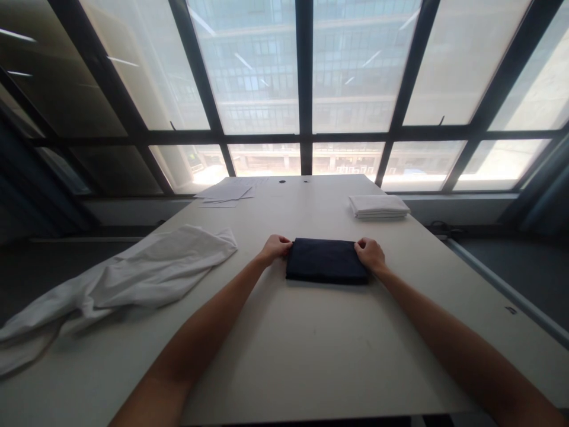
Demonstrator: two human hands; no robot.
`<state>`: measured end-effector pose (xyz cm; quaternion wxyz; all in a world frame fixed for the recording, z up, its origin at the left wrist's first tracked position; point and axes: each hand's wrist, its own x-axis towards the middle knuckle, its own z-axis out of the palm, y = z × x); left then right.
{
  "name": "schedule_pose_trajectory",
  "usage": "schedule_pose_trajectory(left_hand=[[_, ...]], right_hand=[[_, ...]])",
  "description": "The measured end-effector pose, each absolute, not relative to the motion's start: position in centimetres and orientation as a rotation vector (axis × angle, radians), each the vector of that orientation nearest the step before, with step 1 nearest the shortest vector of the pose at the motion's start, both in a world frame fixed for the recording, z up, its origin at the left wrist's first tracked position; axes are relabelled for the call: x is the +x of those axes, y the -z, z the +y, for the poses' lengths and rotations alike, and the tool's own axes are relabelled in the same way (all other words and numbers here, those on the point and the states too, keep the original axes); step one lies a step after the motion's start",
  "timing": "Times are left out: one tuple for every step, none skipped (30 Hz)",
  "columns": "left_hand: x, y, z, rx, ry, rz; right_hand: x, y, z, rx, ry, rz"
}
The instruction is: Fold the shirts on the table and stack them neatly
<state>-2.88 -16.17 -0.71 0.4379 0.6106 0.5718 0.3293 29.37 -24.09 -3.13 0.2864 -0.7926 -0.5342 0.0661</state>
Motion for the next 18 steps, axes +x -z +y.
schedule_pose_trajectory(left_hand=[[-2.7,0.8,-16.2,1.536,-0.824,1.424],[-2.5,0.9,-16.3,1.556,-0.832,1.427],[-2.3,1.1,-16.3,1.578,-0.842,1.429],[-2.1,1.2,-16.3,1.601,-0.853,1.431],[-2.0,1.4,-16.3,1.626,-0.868,1.435],[-1.8,1.6,-16.2,1.651,-0.885,1.443],[-1.7,1.8,-16.2,1.677,-0.903,1.453],[-1.6,2.0,-16.1,1.704,-0.92,1.465],[-1.6,2.1,-16.0,1.73,-0.935,1.478],[-1.6,2.2,-15.9,1.75,-0.945,1.492],[-1.6,2.3,-15.8,1.772,-0.96,1.511],[-1.5,2.3,-15.7,1.801,-0.994,1.534],[-1.5,2.1,-15.8,1.844,-1.051,1.555],[-1.3,1.9,-15.9,1.908,-1.125,1.561],[-1.1,1.6,-16.1,1.998,-1.199,1.538],[-0.8,1.2,-16.5,2.108,-1.254,1.478],[-0.3,0.9,-17.0,2.229,-1.266,1.387],[0.2,0.6,-17.6,2.347,-1.224,1.283]], right_hand=[[29.4,3.2,-24.0,-2.116,-0.172,-1.43],[29.4,3.3,-24.0,-2.11,-0.168,-1.434],[29.5,3.4,-23.9,-2.101,-0.165,-1.438],[29.5,3.5,-23.8,-2.088,-0.163,-1.443],[29.6,3.5,-23.7,-2.074,-0.163,-1.448],[29.6,3.6,-23.6,-2.059,-0.163,-1.452],[29.6,3.6,-23.5,-2.045,-0.162,-1.456],[29.6,3.6,-23.4,-2.033,-0.159,-1.46],[29.7,3.7,-23.3,-2.024,-0.155,-1.463],[29.7,3.7,-23.3,-2.019,-0.15,-1.467],[29.7,3.7,-23.3,-2.016,-0.146,-1.472],[29.7,3.7,-23.3,-2.017,-0.144,-1.477],[29.7,3.7,-23.3,-2.022,-0.147,-1.482],[29.7,3.7,-23.4,-2.032,-0.152,-1.486],[29.7,3.6,-23.4,-2.041,-0.154,-1.49],[29.7,3.4,-23.5,-2.04,-0.14,-1.497],[29.5,3.1,-23.6,-2.025,-0.101,-1.505],[29.1,2.8,-23.7,-1.995,-0.035,-1.513]])
